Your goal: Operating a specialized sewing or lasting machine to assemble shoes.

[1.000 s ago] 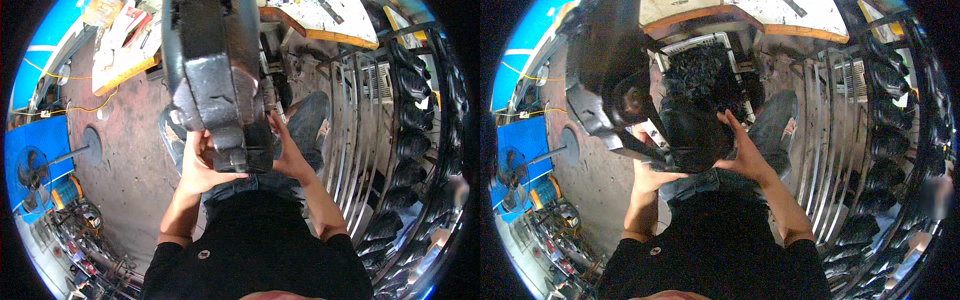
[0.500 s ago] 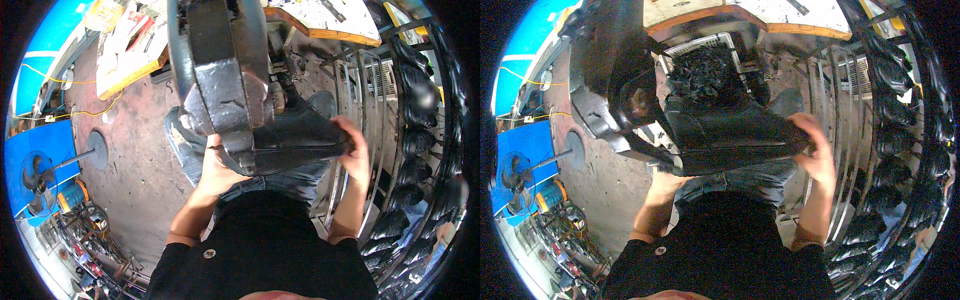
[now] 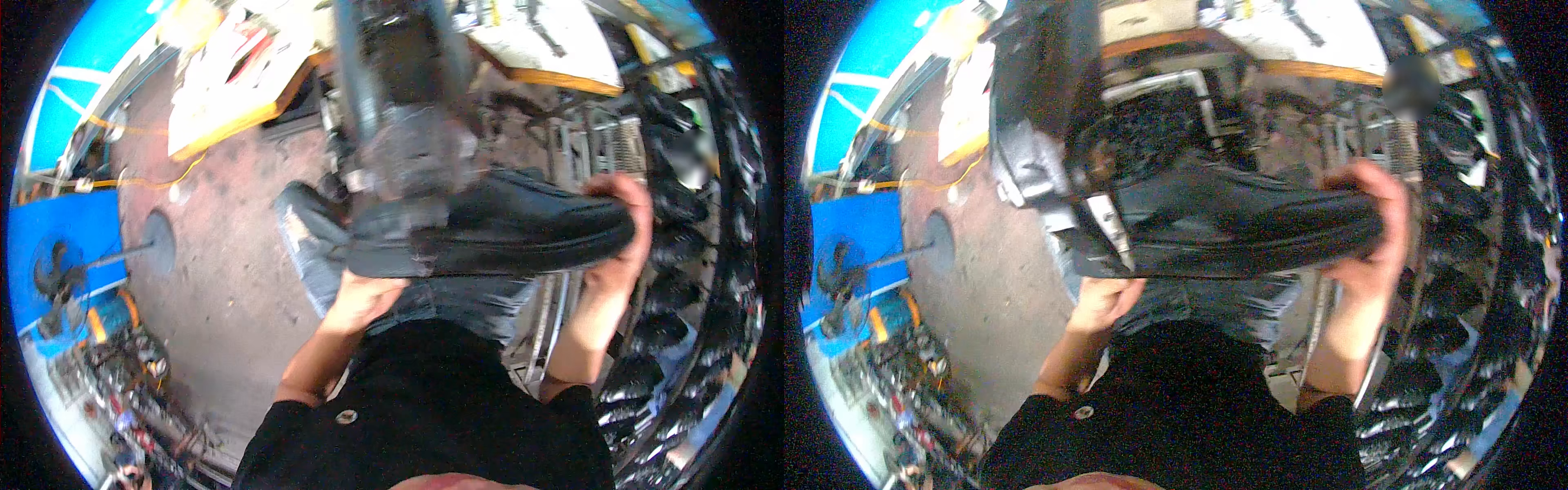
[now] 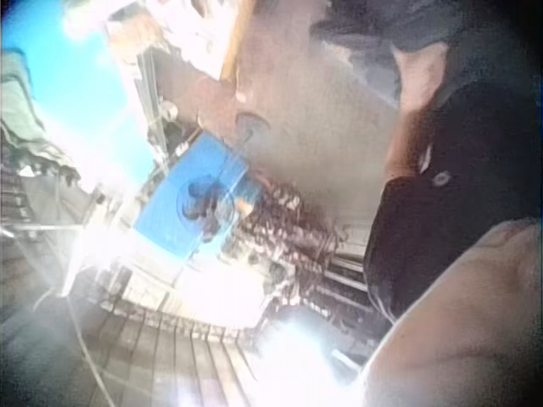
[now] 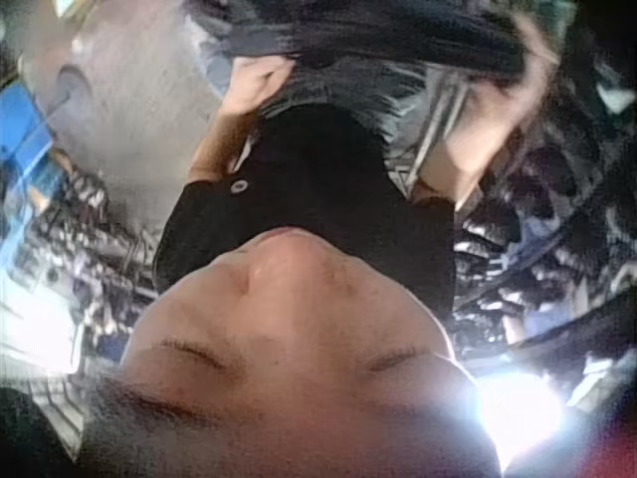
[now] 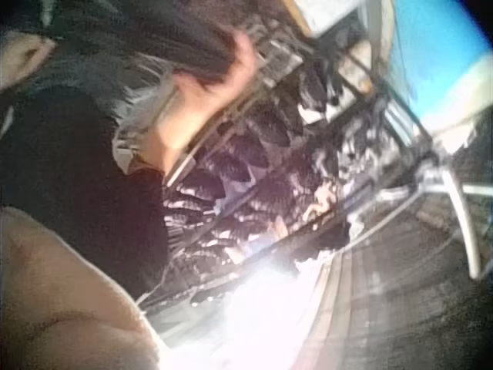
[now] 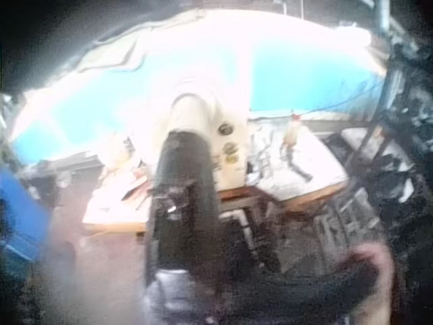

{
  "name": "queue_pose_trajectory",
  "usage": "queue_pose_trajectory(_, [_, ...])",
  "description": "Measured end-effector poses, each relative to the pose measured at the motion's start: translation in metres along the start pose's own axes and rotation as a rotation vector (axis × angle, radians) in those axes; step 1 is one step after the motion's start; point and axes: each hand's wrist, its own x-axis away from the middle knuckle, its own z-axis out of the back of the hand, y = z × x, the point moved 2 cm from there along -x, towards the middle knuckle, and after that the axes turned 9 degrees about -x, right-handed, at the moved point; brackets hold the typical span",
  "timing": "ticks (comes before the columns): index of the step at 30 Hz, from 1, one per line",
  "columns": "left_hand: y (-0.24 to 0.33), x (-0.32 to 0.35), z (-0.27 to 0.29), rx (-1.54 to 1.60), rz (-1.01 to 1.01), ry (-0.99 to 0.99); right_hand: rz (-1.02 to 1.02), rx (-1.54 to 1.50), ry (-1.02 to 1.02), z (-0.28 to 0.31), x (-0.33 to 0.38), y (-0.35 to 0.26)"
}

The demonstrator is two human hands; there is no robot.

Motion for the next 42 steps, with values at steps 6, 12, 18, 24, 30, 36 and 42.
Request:
queue_pose_trajectory(6, [0.023,-0.03,0.038,-1.21,-0.109,-0.144,0.181,-0.026,-0.198,-0.017,0.018,-0.048])
queue_pose_trajectory(12, [0.009,-0.034,0.017,-1.83,-0.117,-0.45,1.336,1.142,0.568,0.0,-0.01,-0.238])
queue_pose_trajectory(18, [-0.003,-0.027,0.01,-1.68,-0.069,-0.608,0.627,2.227,0.711,0.09,-0.121,-0.346])
queue_pose_trajectory(24, [0.004,-0.017,0.017,-1.667,-0.031,-0.553,0.326,2.403,0.628,0.12,-0.108,-0.34])
queue_pose_trajectory(30, [0.004,-0.02,0.021,-1.67,0.008,-0.574,0.104,2.166,0.886,0.178,-0.044,-0.38])
queue_pose_trajectory(36, [0.004,-0.025,-0.01,-1.694,-0.029,-0.644,1.128,2.029,0.849,0.06,-0.004,-0.326])
queue_pose_trajectory(42, [-0.007,-0.025,-0.017,-1.414,0.095,-0.62,0.849,1.315,0.125,-0.008,0.073,-0.221])
